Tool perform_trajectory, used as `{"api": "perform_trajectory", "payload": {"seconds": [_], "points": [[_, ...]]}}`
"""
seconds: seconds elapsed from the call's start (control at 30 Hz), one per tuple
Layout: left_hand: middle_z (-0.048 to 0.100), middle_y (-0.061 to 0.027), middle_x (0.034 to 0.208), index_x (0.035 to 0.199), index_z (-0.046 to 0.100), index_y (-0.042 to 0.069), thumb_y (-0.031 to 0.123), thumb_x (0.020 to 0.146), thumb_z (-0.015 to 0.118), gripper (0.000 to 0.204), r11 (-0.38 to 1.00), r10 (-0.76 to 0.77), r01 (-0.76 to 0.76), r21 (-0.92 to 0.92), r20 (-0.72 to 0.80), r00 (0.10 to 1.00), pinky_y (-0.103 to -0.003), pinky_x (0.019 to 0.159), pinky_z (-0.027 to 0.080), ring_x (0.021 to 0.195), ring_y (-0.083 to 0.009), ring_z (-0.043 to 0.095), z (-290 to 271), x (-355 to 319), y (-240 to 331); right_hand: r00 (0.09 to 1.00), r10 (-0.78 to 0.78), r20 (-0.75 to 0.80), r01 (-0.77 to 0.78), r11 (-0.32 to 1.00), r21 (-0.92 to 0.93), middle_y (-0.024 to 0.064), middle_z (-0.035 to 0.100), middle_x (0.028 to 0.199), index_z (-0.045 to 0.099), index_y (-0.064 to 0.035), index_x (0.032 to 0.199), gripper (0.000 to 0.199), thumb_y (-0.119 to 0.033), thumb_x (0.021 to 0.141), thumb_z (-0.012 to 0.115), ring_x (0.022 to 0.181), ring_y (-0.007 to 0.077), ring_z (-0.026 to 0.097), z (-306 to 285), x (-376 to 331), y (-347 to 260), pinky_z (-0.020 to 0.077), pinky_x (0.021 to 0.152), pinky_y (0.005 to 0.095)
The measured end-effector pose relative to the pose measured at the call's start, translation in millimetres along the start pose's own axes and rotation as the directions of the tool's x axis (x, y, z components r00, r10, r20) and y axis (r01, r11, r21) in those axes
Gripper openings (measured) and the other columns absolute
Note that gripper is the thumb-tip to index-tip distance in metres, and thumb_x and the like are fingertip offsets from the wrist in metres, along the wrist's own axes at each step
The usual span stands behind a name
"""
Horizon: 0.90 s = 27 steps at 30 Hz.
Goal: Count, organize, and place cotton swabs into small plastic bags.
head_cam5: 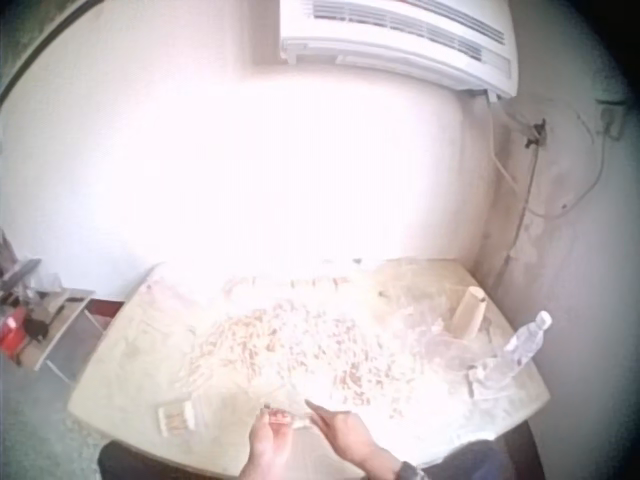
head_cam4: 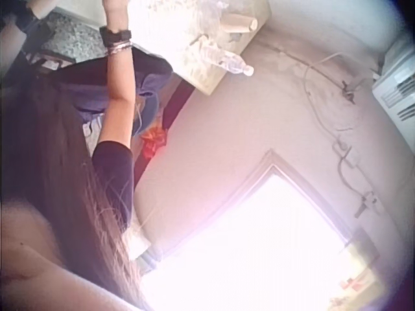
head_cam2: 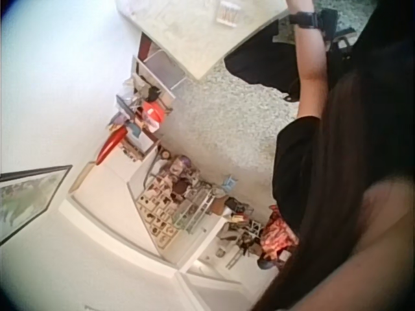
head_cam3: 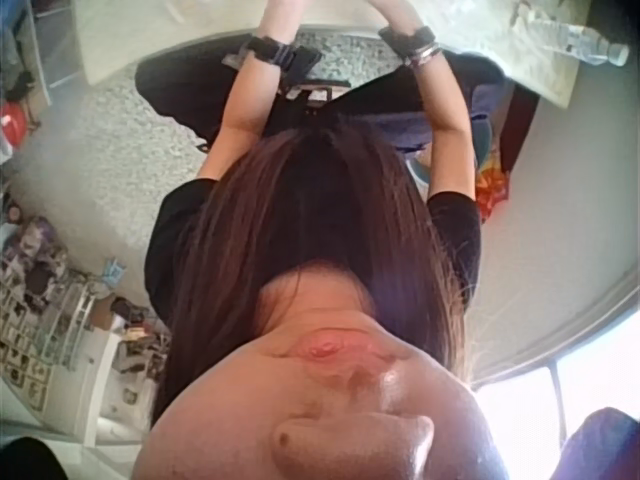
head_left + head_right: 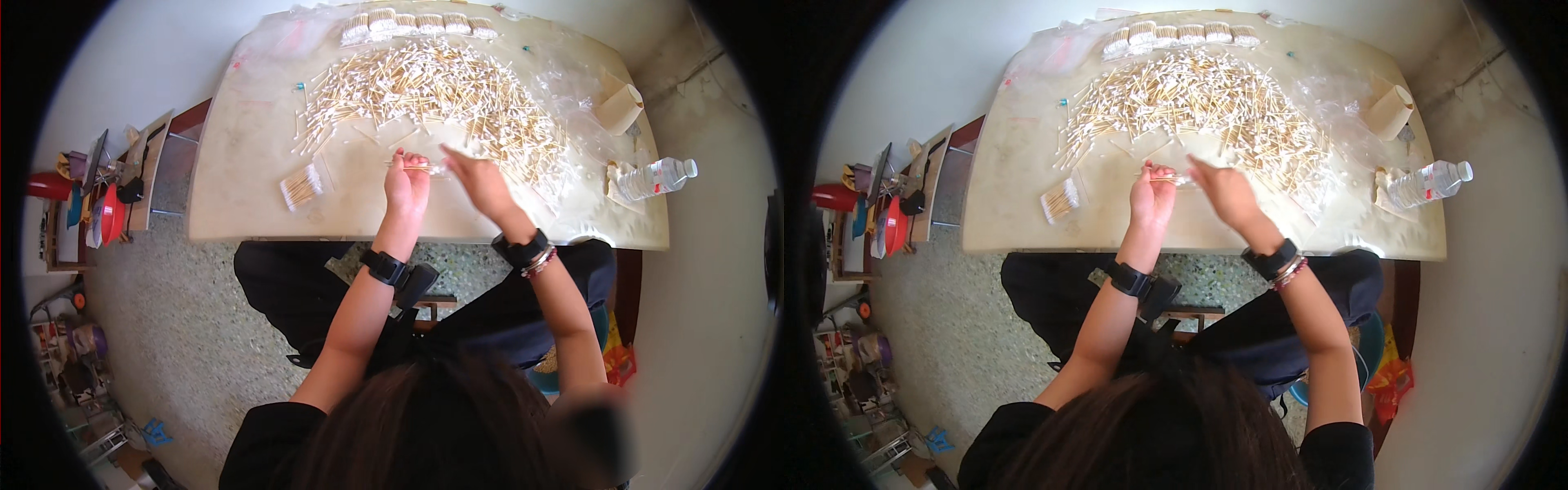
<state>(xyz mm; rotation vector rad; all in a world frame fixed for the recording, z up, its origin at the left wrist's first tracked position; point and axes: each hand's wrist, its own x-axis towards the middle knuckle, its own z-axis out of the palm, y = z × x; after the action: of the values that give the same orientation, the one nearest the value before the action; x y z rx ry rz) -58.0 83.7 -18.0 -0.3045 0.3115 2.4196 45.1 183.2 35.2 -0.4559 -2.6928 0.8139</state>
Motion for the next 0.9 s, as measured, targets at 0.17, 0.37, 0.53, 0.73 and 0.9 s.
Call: {"api": "perform_trajectory", "payload": {"seconds": [0.17,0.37,0.53,0.73,0.9], "points": [[0.045,-0.0049,0.070,0.093,0.044,0.005,0.012,0.096,0.037,0.010,0.997,0.056,-0.053,0.054,-0.053,0.997,-0.032,0.075,0.042,0.069,-0.0167,0.047,1.1,-3.3,-0.1,0.973,0.044,-0.225,-0.132,0.910,-0.393,0.0172,0.060,0.098,0.050,-0.0099,0.124,0.038,-0.020,0.087,0.052,0.086,0.0320,0.058,-57.8,9.1,64.2,0.0473,0.074,0.0394],[0.050,-0.0068,0.082,0.098,0.042,0.006,0.008,0.094,0.041,0.004,0.989,0.085,-0.081,0.126,-0.022,0.996,-0.037,0.083,0.044,0.078,-0.0190,0.050,8.1,-18.6,-28.4,0.986,0.161,0.040,-0.166,0.959,0.232,0.0203,0.060,0.107,0.044,-0.0092,0.130,0.042,-0.033,0.096,0.037,0.099,0.0303,0.058,-24.3,3.1,13.4,0.0445,0.086,0.0362],[0.051,-0.0065,0.084,0.101,0.039,0.005,0.013,0.096,0.039,0.010,0.914,0.087,-0.098,0.393,0.048,0.995,-0.029,0.082,0.046,0.088,-0.0180,0.054,9.2,-35.9,-41.2,0.803,0.384,0.455,-0.593,0.590,0.548,0.0105,0.059,0.066,0.057,-0.0024,0.106,0.051,-0.047,0.095,0.034,0.059,0.0164,0.057,14.9,-3.0,-4.0,0.0450,0.049,0.0274],[0.056,-0.0116,0.099,0.113,0.037,0.002,0.008,0.094,0.042,0.020,0.575,0.206,-0.397,0.716,0.343,0.917,-0.032,0.087,0.045,0.101,-0.0220,0.056,1.5,-36.6,-30.4,0.815,0.436,0.381,-0.579,0.595,0.558,0.0042,0.049,0.055,0.057,-0.0017,0.067,0.060,-0.053,0.091,0.038,0.047,0.0147,0.044,35.7,-9.5,11.5,0.0362,0.047,0.0304],[0.054,-0.0146,0.112,0.121,0.039,0.000,0.003,0.091,0.046,0.030,0.530,0.351,-0.518,0.672,0.382,0.855,-0.029,0.087,0.044,0.102,-0.0179,0.054,5.7,-40.4,-26.0,0.873,0.388,0.295,-0.482,0.777,0.404,0.0061,0.046,0.049,0.058,-0.0009,0.061,0.059,-0.048,0.090,0.042,0.049,0.0148,0.045,29.9,-11.3,4.7,0.0369,0.051,0.0307]]}}
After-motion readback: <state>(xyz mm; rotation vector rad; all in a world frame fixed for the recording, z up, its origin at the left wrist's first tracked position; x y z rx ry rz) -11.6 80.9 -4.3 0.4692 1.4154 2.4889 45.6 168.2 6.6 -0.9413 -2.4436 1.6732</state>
